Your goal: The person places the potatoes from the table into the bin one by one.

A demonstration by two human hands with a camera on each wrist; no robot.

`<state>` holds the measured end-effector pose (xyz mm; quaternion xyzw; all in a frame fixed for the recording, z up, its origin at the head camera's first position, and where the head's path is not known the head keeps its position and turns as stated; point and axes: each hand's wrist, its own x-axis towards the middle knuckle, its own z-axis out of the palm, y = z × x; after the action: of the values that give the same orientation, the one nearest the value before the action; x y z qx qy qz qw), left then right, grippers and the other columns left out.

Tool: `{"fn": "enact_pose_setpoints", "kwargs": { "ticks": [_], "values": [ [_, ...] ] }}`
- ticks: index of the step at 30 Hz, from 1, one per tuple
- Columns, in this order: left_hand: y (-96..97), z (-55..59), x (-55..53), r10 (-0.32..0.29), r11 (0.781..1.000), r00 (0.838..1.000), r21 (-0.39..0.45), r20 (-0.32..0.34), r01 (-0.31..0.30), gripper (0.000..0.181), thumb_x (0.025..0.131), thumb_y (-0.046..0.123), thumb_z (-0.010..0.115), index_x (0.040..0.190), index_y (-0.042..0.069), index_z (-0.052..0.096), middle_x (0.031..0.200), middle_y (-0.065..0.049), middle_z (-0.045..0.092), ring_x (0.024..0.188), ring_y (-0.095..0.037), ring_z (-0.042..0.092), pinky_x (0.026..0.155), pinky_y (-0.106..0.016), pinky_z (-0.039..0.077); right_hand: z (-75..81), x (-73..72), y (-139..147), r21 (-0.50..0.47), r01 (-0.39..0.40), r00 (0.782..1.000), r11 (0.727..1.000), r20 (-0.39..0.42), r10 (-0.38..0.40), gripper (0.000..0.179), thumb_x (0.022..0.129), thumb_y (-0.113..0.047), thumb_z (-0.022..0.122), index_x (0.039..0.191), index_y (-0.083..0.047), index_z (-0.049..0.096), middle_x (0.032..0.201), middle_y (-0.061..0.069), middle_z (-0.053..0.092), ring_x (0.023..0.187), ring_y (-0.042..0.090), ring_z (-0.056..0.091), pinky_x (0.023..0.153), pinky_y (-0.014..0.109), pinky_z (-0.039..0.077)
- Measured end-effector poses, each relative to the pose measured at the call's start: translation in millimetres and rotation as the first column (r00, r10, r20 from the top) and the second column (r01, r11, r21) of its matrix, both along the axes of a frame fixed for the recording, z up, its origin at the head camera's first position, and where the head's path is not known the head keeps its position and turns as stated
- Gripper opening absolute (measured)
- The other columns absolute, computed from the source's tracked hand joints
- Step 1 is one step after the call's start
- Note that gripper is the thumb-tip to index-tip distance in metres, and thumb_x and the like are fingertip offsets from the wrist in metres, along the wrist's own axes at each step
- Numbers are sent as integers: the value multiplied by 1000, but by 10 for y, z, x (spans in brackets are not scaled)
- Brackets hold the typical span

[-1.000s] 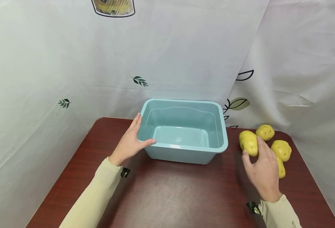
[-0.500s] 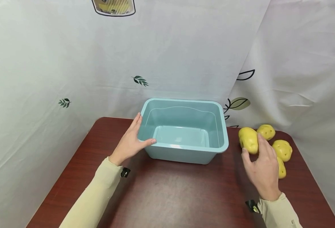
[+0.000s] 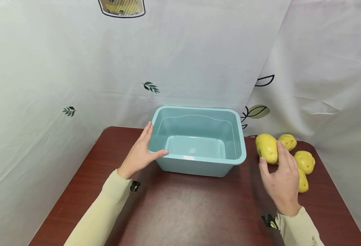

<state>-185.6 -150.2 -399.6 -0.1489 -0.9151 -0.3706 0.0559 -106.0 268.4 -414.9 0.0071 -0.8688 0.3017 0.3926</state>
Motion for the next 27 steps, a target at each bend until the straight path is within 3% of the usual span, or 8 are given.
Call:
{"fn": "enact_pose_setpoints", "kwargs": {
  "ticks": [11,27],
  "values": [
    [-5,2,-1,0,1000,1000,-4,-1,0,122,77,78,66,161,8,13,168,9,0,154,-21,9,118,-53,24,63,-1,-54,-11,-17,1000,1000,-18,16,67,83,-17,72,146,-3,52,141,27,54,119,56,51,109,55,36],
    [-3,1,1,3,1000,1000,1,12,-3,122,76,79,65,162,10,12,167,12,-1,154,-22,8,118,-55,22,64,-55,-138,10,-46,993,999,-112,47,65,82,-20,73,143,-2,56,138,25,57,121,51,53,113,44,36]
  ]
}}
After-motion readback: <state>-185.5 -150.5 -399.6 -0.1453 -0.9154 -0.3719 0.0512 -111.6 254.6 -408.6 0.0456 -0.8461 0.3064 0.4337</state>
